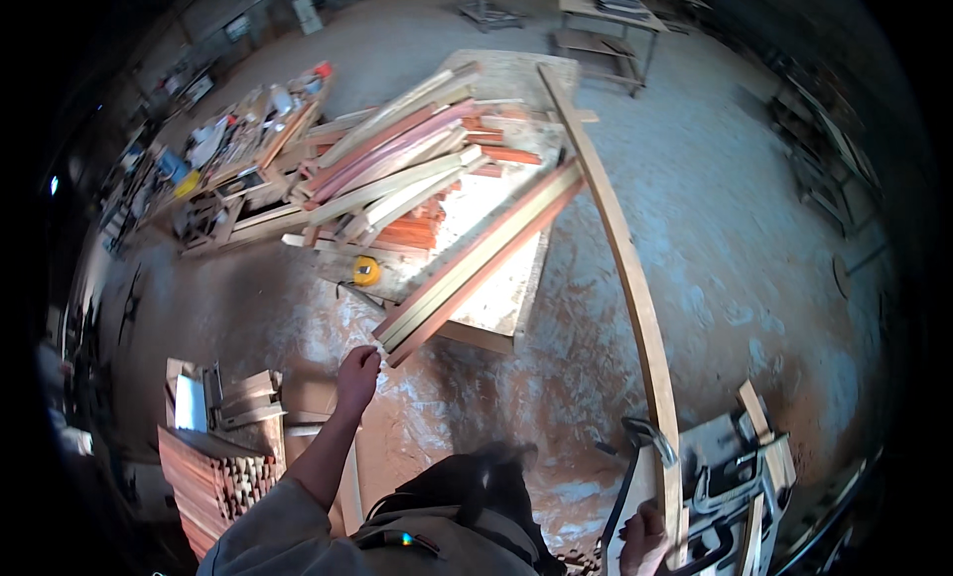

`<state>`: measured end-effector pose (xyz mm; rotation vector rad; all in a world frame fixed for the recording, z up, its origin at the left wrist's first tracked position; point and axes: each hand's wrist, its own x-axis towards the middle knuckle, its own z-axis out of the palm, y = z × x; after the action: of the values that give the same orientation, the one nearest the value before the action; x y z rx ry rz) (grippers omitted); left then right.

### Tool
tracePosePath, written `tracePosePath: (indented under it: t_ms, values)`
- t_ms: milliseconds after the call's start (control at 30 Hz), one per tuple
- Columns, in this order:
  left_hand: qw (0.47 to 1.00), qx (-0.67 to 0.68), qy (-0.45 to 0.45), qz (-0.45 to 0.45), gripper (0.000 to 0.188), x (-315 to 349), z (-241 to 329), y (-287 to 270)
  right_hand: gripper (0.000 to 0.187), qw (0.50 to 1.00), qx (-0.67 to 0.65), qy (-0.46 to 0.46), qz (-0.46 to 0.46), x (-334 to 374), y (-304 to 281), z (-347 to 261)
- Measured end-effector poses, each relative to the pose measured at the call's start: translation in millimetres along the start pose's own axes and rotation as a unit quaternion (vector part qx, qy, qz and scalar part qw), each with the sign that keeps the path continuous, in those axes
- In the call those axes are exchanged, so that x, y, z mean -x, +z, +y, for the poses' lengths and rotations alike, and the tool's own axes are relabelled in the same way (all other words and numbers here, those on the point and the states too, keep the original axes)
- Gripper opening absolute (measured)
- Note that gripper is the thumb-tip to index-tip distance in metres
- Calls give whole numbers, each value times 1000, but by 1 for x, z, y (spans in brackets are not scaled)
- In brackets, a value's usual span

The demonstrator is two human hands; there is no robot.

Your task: The person organizes a stack of wooden planks on a workbench, then moves to a machine to process a long, curved wooden piece. They use a clamp to secure the wood and operate the machine to cut or shape it. Finally, the person measures the processed piece with a tape measure.

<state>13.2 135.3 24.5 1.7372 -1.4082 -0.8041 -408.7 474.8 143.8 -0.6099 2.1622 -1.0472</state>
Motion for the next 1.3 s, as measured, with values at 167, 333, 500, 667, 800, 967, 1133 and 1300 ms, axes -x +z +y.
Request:
tracePosePath:
  t_ms: [167, 333, 500, 667, 800, 967, 1133, 1300]
  values:
    - [980, -179, 74, -38, 36, -40, 40, 0, 31, 992, 39, 19, -121, -6, 34, -10]
    - [947, -294, 119, 45, 55, -153, -18, 18, 38, 983, 39, 89, -155, -16, 72, 16]
    - [920, -362, 147, 26, 68, -222, -63, 41, 39, 981, 119, 66, -138, -27, 103, 0]
    - [919, -377, 112, 3, 59, -238, -58, 39, 32, 975, 157, 45, -154, -26, 172, -64]
    - [971, 184, -97, -119, 53, -225, -85, 1, 34, 963, 127, 25, -235, -31, 222, -117]
    - [708, 609, -232, -273, 39, -99, 12, -57, 37, 929, 18, 54, -367, -49, 306, -148]
    - [835, 288, -187, -429, 54, -25, 8, -57, 35, 837, -83, 154, -519, -52, 369, -168]
    - [890, 67, -160, -423, 80, 3, 36, -63, 22, 797, 31, 173, -577, -61, 384, -155]
